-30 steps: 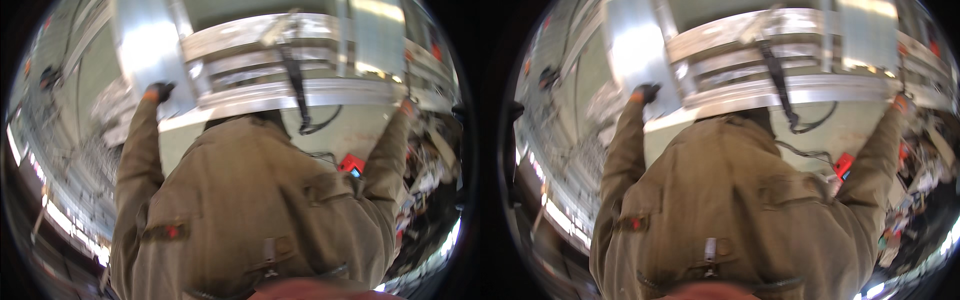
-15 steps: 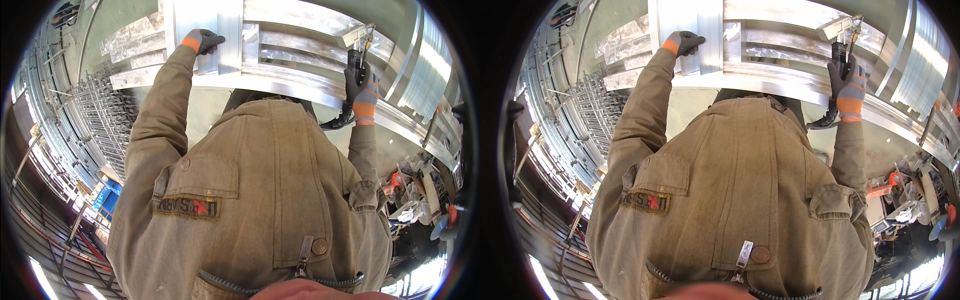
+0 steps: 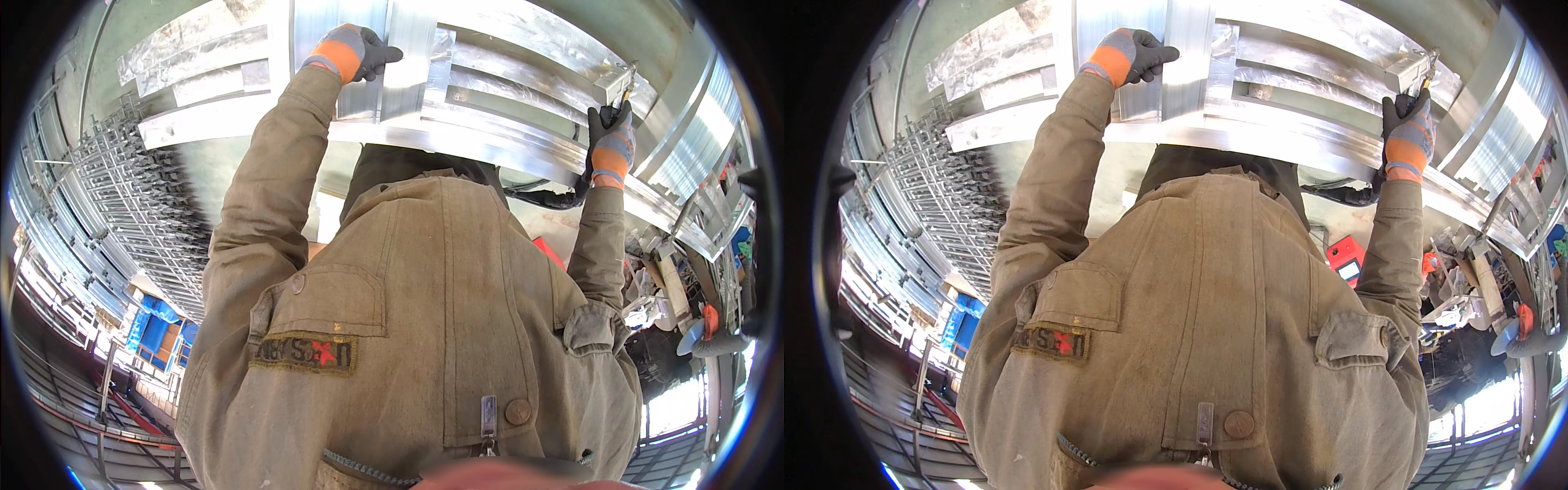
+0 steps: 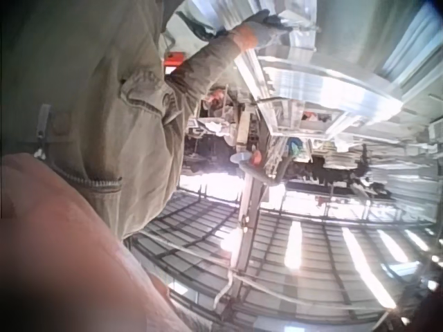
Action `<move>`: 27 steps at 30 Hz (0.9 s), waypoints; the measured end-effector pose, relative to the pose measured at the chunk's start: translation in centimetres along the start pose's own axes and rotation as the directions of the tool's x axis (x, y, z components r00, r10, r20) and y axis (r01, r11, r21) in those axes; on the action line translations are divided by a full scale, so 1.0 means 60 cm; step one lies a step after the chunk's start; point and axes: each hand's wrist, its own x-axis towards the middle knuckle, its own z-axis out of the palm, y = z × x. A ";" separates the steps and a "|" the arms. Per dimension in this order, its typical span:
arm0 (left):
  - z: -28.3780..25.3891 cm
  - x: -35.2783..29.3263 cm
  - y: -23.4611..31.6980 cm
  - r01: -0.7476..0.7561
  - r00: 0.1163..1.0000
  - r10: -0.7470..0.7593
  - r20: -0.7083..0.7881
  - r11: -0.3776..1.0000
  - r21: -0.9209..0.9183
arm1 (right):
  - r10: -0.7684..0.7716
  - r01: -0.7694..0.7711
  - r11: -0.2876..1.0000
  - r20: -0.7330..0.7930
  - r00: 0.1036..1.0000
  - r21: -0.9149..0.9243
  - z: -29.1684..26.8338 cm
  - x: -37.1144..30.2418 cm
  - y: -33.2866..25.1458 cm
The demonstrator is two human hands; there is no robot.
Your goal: The person aligns metal sheet pieces into a frame structure, taps them with a rubber mallet, and spot-welds the joints using a handheld welding tool. The person repeats this sequence across multiple sections of the frame.
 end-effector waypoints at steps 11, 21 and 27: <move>0.001 0.015 -0.003 0.051 0.996 -0.058 0.074 0.994 0.098 | -0.053 0.100 0.921 -0.134 0.990 0.376 -0.048 -0.022 0.051; 0.012 0.020 -0.020 0.015 0.999 -0.017 0.031 0.998 0.054 | -0.205 0.073 0.963 0.532 0.822 0.259 -0.214 -0.065 -0.138; 0.018 0.021 -0.026 0.006 1.000 -0.007 0.009 1.000 0.030 | -0.829 0.731 0.540 0.415 0.376 0.418 -0.193 -0.017 -0.241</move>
